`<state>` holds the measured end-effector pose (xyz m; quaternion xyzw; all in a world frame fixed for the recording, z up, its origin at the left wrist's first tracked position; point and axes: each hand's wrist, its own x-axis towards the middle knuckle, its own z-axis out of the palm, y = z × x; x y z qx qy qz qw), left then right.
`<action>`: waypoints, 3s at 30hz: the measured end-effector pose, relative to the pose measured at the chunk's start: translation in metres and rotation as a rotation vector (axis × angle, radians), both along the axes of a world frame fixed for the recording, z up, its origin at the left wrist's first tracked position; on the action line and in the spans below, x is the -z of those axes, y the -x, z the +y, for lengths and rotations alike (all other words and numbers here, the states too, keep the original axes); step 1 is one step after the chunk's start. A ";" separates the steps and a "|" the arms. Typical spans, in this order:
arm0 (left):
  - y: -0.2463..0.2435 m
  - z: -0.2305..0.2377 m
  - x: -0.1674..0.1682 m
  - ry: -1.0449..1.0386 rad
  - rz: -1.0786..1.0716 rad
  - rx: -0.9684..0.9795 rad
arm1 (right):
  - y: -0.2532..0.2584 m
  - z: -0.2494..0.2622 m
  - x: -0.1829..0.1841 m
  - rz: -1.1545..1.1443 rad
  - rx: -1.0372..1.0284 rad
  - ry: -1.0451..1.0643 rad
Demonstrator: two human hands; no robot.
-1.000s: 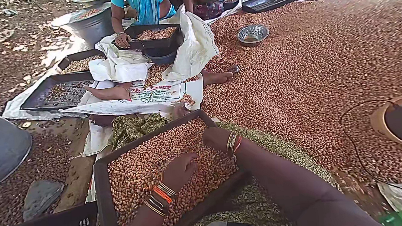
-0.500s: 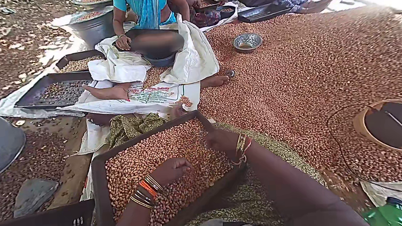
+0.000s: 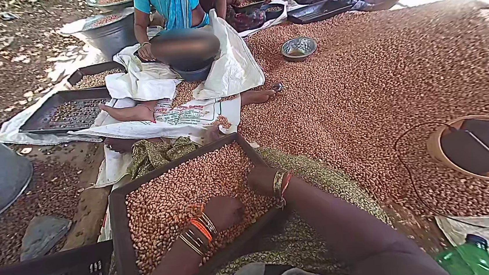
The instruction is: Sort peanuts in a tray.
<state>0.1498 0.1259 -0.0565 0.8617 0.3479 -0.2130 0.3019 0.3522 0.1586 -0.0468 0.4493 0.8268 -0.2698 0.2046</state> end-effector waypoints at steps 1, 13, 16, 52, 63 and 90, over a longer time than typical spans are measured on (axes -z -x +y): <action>0.000 0.001 -0.002 -0.006 0.031 -0.025 | 0.003 -0.001 0.002 -0.009 0.005 0.003; -0.001 0.002 -0.037 -0.264 -0.019 -0.580 | -0.022 0.016 -0.006 0.346 0.175 -0.013; -0.031 -0.011 -0.018 -0.210 -0.047 -0.209 | -0.020 0.014 -0.011 0.372 0.222 -0.035; 0.012 0.011 0.003 0.000 -1.022 -1.112 | 0.011 0.001 0.010 0.533 0.063 0.253; -0.002 0.012 -0.006 -0.082 -0.247 -0.552 | -0.003 0.014 0.007 0.255 -0.061 -0.011; -0.018 0.007 -0.008 -0.205 0.226 -0.423 | 0.005 0.000 0.010 -0.020 -0.088 0.012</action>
